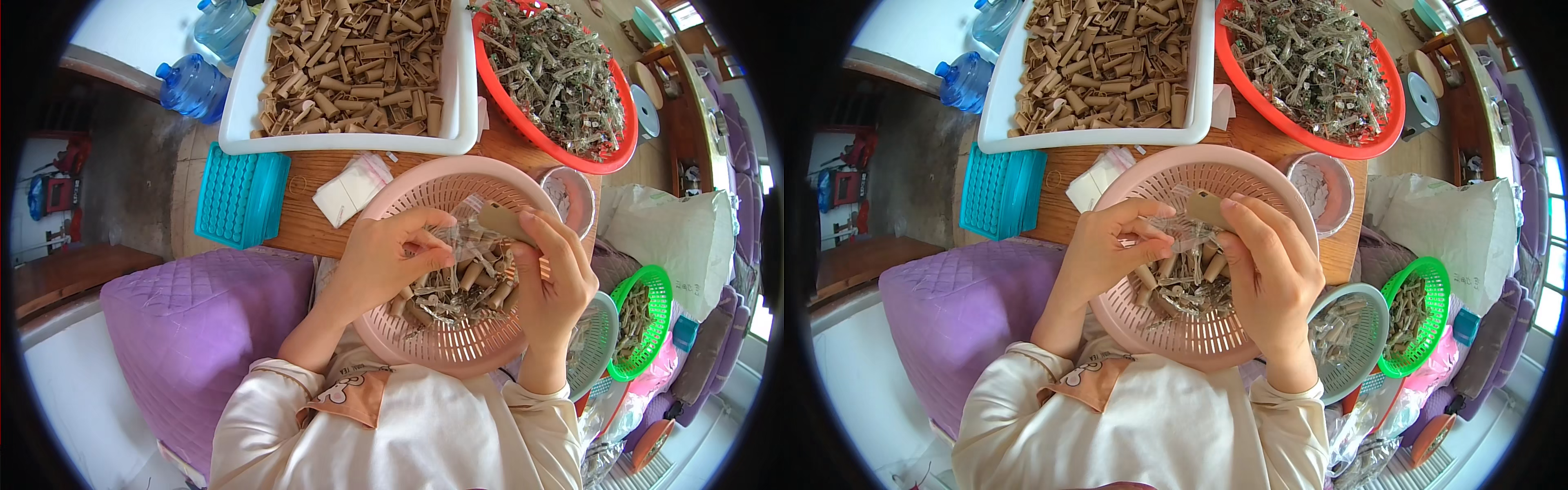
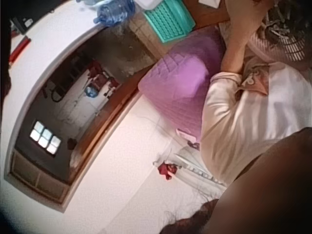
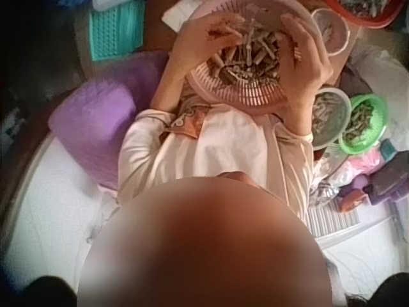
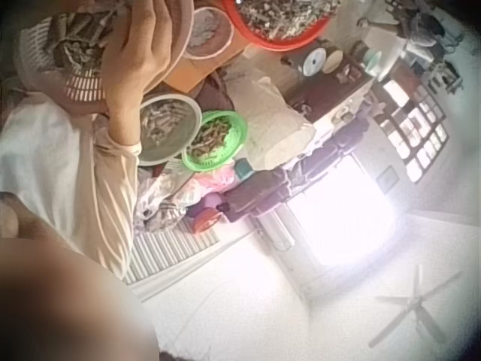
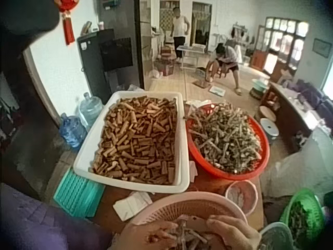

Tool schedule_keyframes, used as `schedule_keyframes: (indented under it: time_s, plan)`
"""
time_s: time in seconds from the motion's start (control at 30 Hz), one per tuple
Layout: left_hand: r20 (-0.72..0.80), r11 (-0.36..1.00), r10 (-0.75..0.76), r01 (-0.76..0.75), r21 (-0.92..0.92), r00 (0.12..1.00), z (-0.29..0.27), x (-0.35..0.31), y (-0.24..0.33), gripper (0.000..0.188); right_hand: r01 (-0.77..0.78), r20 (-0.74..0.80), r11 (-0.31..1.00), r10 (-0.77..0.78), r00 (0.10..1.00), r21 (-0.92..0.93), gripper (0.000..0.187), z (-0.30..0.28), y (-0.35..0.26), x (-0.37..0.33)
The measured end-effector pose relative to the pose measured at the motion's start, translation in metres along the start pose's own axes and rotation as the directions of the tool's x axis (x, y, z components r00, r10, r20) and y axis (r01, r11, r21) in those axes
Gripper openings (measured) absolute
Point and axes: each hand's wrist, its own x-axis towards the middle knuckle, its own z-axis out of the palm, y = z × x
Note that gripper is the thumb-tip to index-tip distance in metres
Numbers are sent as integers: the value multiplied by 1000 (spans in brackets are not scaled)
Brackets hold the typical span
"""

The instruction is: The person packs items by taking small plastic bags, inserting cardboard tubes and herb bundles from a basket into each bag, and sealing them by hand.

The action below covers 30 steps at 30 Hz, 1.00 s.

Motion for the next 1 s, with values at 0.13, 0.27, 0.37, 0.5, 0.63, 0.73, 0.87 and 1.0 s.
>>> schedule_keyframes:
  time_s: [0.13,0.27,0.37,0.5,0.63,0.73,0.87,1.0]
  plan:
    - [36,1000,-6,7,-30,999,2,1,0,39,-291,124,937,271,955,193,22,1,-1,-4]
    - [53,993,68,-63,-102,996,9,2,-7,41,-451,201,812,403,893,370,19,4,-1,-2]
    - [82,987,48,-35,-154,995,12,1,-4,42,-535,276,761,460,844,368,17,-1,-5,2]
    - [5,973,206,-204,-108,979,12,-1,-2,39,-618,407,715,483,775,328,18,-1,-3,1]
    - [-6,989,116,-117,-91,993,12,-5,12,37,-229,283,953,168,944,200,25,6,-4,0]
    - [-51,959,191,-197,-205,980,16,0,3,37,-249,145,942,220,965,227,25,12,-4,-4]
    - [-15,973,143,-143,-183,990,13,-1,11,38,83,300,992,-109,948,97,24,5,6,-3]
    - [-40,905,180,-181,-385,983,16,2,6,41,-142,215,910,60,975,389,55,11,11,-10]
